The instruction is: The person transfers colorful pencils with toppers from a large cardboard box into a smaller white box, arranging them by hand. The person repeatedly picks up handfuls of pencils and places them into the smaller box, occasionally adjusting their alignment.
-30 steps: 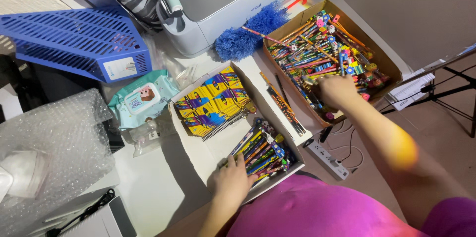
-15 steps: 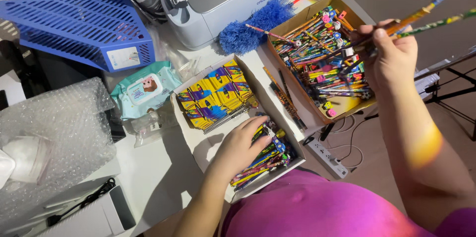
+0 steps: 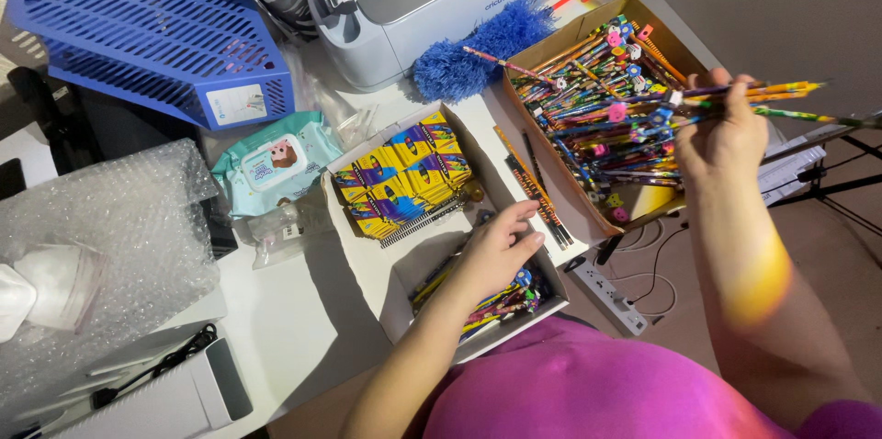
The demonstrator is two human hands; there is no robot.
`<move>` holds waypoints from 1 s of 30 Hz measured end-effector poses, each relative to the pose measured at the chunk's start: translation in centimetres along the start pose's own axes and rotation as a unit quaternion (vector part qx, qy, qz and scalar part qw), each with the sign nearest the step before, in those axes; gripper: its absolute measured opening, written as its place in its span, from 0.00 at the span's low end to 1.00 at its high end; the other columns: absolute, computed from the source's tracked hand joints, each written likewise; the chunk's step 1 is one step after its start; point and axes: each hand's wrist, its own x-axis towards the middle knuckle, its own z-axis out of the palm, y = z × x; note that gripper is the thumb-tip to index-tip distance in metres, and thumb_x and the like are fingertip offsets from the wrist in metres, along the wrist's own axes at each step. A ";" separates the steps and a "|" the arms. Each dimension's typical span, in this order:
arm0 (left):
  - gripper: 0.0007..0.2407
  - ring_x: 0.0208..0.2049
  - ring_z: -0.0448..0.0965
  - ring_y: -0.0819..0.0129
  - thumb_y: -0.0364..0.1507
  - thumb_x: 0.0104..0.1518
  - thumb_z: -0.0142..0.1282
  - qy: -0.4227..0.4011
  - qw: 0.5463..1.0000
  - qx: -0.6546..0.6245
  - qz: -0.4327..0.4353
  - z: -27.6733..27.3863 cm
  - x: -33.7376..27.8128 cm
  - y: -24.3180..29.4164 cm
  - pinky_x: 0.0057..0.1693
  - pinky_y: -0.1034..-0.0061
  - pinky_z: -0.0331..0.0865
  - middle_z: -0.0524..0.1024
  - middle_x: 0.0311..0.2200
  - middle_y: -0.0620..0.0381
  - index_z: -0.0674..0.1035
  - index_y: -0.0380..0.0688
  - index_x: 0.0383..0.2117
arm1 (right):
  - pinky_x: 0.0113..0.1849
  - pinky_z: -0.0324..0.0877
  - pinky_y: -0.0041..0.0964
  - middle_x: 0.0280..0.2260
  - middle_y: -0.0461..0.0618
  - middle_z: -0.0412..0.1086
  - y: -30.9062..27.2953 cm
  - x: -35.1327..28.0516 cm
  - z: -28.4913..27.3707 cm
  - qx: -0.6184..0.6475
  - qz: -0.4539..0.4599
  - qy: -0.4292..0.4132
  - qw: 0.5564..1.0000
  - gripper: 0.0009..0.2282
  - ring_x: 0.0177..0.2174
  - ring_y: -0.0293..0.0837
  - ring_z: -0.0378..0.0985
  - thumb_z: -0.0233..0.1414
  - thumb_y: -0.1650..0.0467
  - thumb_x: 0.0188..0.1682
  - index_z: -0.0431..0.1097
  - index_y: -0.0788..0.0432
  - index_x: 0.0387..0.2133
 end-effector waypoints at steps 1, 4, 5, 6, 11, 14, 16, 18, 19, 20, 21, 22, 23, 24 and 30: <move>0.19 0.52 0.69 0.64 0.33 0.52 0.47 0.001 1.000 0.000 0.000 -0.1 0.0 0.2 0.56 0.72 0.64 0.71 0.48 0.48 0.68 0.53 0.52 | 0.44 0.76 0.45 0.31 0.53 0.75 -0.1 1.9 -1.0 0.000 0.001 0.000 1.000 0.02 0.35 0.52 0.79 0.47 0.72 0.49 0.66 0.56 0.32; 0.19 0.51 0.71 0.66 0.35 0.51 0.48 0.013 0.999 0.051 -0.015 -0.5 0.1 0.6 0.53 0.73 0.63 0.72 0.46 0.48 0.69 0.57 0.51 | 0.54 0.70 0.55 0.42 0.59 0.74 -0.3 5.5 -2.9 0.064 0.005 -0.011 0.998 0.03 0.45 0.51 0.77 0.52 0.70 0.43 0.72 0.54 0.27; 0.19 0.50 0.71 0.63 0.37 0.51 0.47 0.017 0.997 0.072 -0.019 -0.5 0.4 0.7 0.53 0.72 0.62 0.72 0.46 0.50 0.68 0.58 0.52 | 0.55 0.70 0.56 0.41 0.57 0.74 -0.6 5.5 -2.8 0.068 0.008 -0.036 0.997 0.04 0.47 0.58 0.76 0.53 0.69 0.42 0.71 0.53 0.29; 0.20 0.50 0.71 0.61 0.38 0.51 0.46 0.022 0.995 0.093 -0.023 -0.5 0.6 0.8 0.54 0.71 0.61 0.72 0.47 0.51 0.68 0.59 0.52 | 0.56 0.70 0.57 0.41 0.54 0.74 -0.8 5.5 -2.7 0.071 0.011 -0.061 0.996 0.06 0.49 0.65 0.74 0.54 0.67 0.41 0.70 0.52 0.31; 0.23 0.59 0.56 0.54 0.35 0.51 0.47 0.053 0.989 0.116 0.074 1.0 4.5 1.2 0.60 0.62 0.51 0.58 0.58 0.51 0.62 0.46 0.54 | 0.52 0.71 0.53 0.39 0.49 0.74 -0.6 4.3 -1.4 0.077 0.064 -0.080 0.992 0.03 0.45 0.60 0.76 0.53 0.67 0.44 0.72 0.51 0.27; 0.27 0.63 0.46 0.47 0.34 0.51 0.49 0.053 0.974 0.189 0.115 2.8 7.9 0.5 0.63 0.55 0.42 0.50 0.61 0.42 0.55 0.41 0.58 | 0.50 0.73 0.51 0.39 0.53 0.74 -0.4 3.2 -0.7 0.110 0.113 -0.058 0.986 0.05 0.42 0.60 0.77 0.49 0.69 0.49 0.72 0.56 0.28; 0.29 0.63 0.43 0.46 0.36 0.51 0.49 0.055 0.962 0.241 0.111 3.9 9.5 -0.1 0.64 0.53 0.37 0.50 0.61 0.41 0.53 0.42 0.59 | 0.51 0.73 0.50 0.40 0.54 0.74 -0.3 1.9 -0.1 0.119 0.137 -0.055 0.982 0.07 0.44 0.59 0.76 0.47 0.69 0.50 0.71 0.58 0.28; 0.22 0.60 0.54 0.46 0.37 0.50 0.50 0.094 0.946 0.249 0.184 4.7 10.6 -0.6 0.63 0.51 0.45 0.60 0.55 0.41 0.64 0.36 0.49 | 0.52 0.73 0.49 0.35 0.55 0.73 -0.3 0.5 0.4 0.134 0.153 -0.070 0.977 0.08 0.40 0.46 0.77 0.46 0.70 0.51 0.70 0.61 0.28; 0.22 0.60 0.54 0.46 0.37 0.50 0.50 0.092 0.946 0.249 0.184 4.5 10.2 0.3 0.63 0.51 0.45 0.60 0.55 0.41 0.64 0.36 0.49 | 0.52 0.73 0.49 0.35 0.55 0.73 -0.3 0.4 0.3 0.135 0.152 -0.068 0.977 0.08 0.40 0.46 0.77 0.46 0.70 0.51 0.70 0.61 0.28; 0.22 0.53 0.61 0.46 0.37 0.50 0.49 0.055 0.961 0.227 0.151 4.4 9.9 1.1 0.56 0.54 0.54 0.64 0.53 0.44 0.64 0.42 0.51 | 0.53 0.71 0.48 0.36 0.55 0.73 -0.3 0.3 0.3 0.139 0.166 -0.090 0.972 0.08 0.42 0.50 0.76 0.45 0.70 0.52 0.69 0.61 0.28; 0.22 0.46 0.68 0.45 0.38 0.50 0.47 0.016 0.972 0.203 0.117 4.2 9.5 2.0 0.49 0.57 0.63 0.67 0.50 0.46 0.64 0.48 0.52 | 0.54 0.70 0.47 0.37 0.56 0.73 -0.4 0.2 0.2 0.144 0.180 -0.111 0.967 0.08 0.43 0.53 0.75 0.44 0.70 0.53 0.68 0.61 0.28; 0.22 0.46 0.68 0.45 0.38 0.50 0.47 0.015 0.972 0.203 0.117 4.5 9.1 2.4 0.49 0.57 0.63 0.67 0.50 0.46 0.64 0.48 0.52 | 0.54 0.70 0.47 0.37 0.56 0.73 -0.3 -0.1 0.0 0.144 0.179 -0.110 0.967 0.08 0.43 0.53 0.75 0.44 0.70 0.53 0.68 0.61 0.28; 0.20 0.43 0.71 0.45 0.36 0.50 0.46 -0.013 0.980 0.166 0.111 4.5 8.8 3.0 0.46 0.58 0.65 0.69 0.47 0.46 0.64 0.46 0.49 | 0.52 0.69 0.48 0.37 0.57 0.72 -0.1 -0.3 0.0 0.157 0.192 -0.119 0.961 0.10 0.43 0.56 0.74 0.42 0.69 0.54 0.67 0.63 0.29; 0.17 0.40 0.74 0.46 0.35 0.50 0.44 -0.040 0.985 0.128 0.105 4.6 8.4 3.6 0.43 0.60 0.67 0.71 0.44 0.46 0.65 0.44 0.46 | 0.51 0.69 0.49 0.37 0.58 0.71 0.1 -0.5 0.1 0.170 0.205 -0.128 0.955 0.12 0.44 0.59 0.73 0.40 0.68 0.55 0.66 0.65 0.30; 0.06 0.39 0.75 0.67 0.31 0.55 0.46 0.062 0.972 -0.137 0.180 6.8 8.6 -0.4 0.50 0.72 0.65 0.75 0.30 0.61 0.75 0.51 0.33 | 0.54 0.59 0.64 0.40 0.53 0.72 3.6 -6.2 0.0 0.127 0.273 -0.188 0.935 0.08 0.49 0.55 0.70 0.45 0.68 0.50 0.70 0.57 0.31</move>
